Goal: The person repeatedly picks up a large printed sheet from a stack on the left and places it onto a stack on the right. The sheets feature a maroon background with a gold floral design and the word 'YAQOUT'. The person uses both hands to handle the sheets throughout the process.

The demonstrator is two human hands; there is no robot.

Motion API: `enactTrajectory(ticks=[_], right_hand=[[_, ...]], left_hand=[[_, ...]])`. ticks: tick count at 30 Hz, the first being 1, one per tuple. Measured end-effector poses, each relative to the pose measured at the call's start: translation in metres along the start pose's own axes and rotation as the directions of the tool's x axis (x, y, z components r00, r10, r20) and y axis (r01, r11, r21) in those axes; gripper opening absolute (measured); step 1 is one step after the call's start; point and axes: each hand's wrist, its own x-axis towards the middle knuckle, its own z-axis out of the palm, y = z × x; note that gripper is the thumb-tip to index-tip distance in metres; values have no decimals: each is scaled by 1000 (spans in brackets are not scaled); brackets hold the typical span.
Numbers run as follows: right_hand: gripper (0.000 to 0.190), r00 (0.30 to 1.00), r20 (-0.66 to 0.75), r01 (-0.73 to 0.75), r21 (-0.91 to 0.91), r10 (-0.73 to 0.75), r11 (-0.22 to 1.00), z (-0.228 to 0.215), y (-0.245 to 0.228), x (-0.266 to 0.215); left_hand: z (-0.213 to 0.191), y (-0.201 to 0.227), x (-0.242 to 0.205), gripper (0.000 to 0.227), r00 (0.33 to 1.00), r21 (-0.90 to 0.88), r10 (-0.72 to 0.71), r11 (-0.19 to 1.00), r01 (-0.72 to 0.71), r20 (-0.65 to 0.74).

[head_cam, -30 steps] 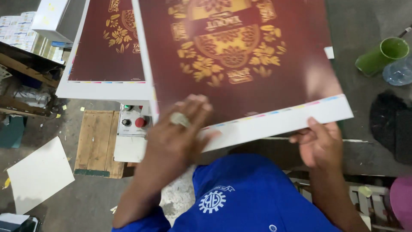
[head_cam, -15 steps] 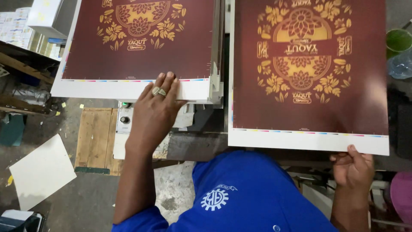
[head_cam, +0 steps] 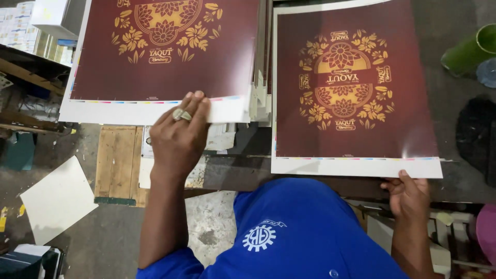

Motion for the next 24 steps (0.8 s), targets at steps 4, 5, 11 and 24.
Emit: enactTrajectory(ticks=[4,5,11,24], right_hand=[[34,1000,14,-6,-94,8,996,11,1,32],[35,999,32,-1,-116,5,993,15,-1,40],[35,997,57,-42,-176,53,984,38,-2,111],[61,983,121,-102,-260,138,960,125,-19,56]], left_hand=[[-9,7,4,29,998,-5,7,1000,-6,66],[-14,8,6,33,994,-48,-3,999,8,105],[-18,5,8,34,989,-109,-10,994,26,146],[-22,23,6,26,959,-241,18,966,-89,-282]])
